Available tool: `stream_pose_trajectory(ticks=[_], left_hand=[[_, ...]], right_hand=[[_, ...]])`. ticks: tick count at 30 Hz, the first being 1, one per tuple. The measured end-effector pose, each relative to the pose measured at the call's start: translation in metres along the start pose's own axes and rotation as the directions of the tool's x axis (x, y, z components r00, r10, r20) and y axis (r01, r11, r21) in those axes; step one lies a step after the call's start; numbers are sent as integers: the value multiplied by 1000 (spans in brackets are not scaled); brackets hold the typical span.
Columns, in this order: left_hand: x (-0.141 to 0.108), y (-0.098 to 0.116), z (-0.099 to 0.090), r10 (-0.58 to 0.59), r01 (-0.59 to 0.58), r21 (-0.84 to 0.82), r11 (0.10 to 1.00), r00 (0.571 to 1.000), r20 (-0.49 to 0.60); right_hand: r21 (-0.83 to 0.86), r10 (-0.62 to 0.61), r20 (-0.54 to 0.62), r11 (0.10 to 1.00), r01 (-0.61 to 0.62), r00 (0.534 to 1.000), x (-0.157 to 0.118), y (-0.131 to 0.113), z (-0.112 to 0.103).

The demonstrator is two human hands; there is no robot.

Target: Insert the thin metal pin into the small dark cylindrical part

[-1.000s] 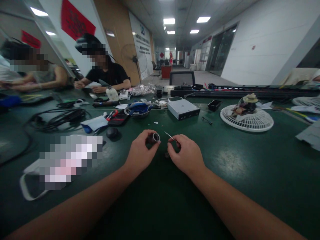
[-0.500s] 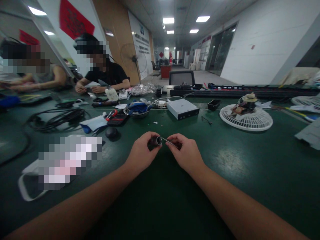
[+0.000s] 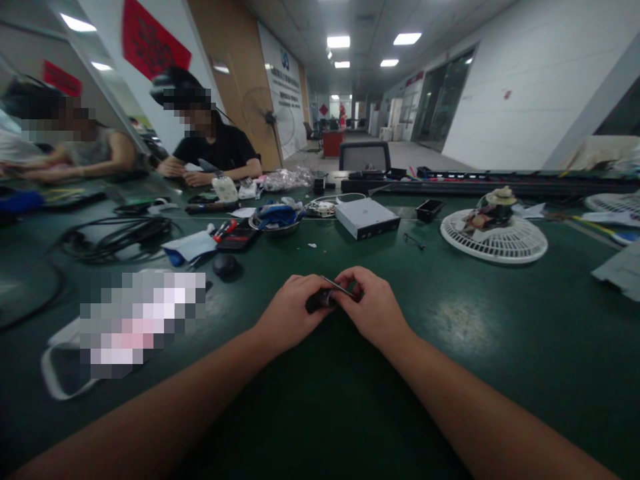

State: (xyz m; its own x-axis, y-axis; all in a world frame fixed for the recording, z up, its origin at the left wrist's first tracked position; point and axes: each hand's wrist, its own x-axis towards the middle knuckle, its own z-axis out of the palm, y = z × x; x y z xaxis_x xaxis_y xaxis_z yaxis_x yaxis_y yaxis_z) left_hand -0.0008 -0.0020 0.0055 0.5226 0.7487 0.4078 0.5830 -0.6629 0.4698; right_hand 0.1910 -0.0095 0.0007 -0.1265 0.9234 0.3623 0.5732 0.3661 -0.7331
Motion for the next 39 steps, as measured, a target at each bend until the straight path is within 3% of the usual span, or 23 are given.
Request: stream_pose_trajectory(ticks=[13,18,21,24,31,35,39], left_hand=[[0,4,-1,35,-35,-4,999,999,0],[0,5,0,-63,68,35,997,989,-131],[1,0,0,-186,204,45,978,948,-258],[1,-5,0,-261,281,17,959,911,-318],[0,-1,-1,-213,249,90,964,931,-296],[0,-1,-2,-219,264,105,959,922,-318],[0,-1,-2,-200,241,118,963,938,-282]], right_hand=[[147,-71,181,988,44,981,-2,-2,0],[140,-33,101,990,19,994,-1,-3,-1],[77,25,9,997,-26,1000,0,-2,-1],[-28,-7,-27,1000,6,1000,1,-2,-1],[-169,-103,43,980,109,994,-2,-5,0],[-144,-194,103,967,208,975,-4,-6,-1],[-120,-207,42,970,211,977,-5,-5,0]])
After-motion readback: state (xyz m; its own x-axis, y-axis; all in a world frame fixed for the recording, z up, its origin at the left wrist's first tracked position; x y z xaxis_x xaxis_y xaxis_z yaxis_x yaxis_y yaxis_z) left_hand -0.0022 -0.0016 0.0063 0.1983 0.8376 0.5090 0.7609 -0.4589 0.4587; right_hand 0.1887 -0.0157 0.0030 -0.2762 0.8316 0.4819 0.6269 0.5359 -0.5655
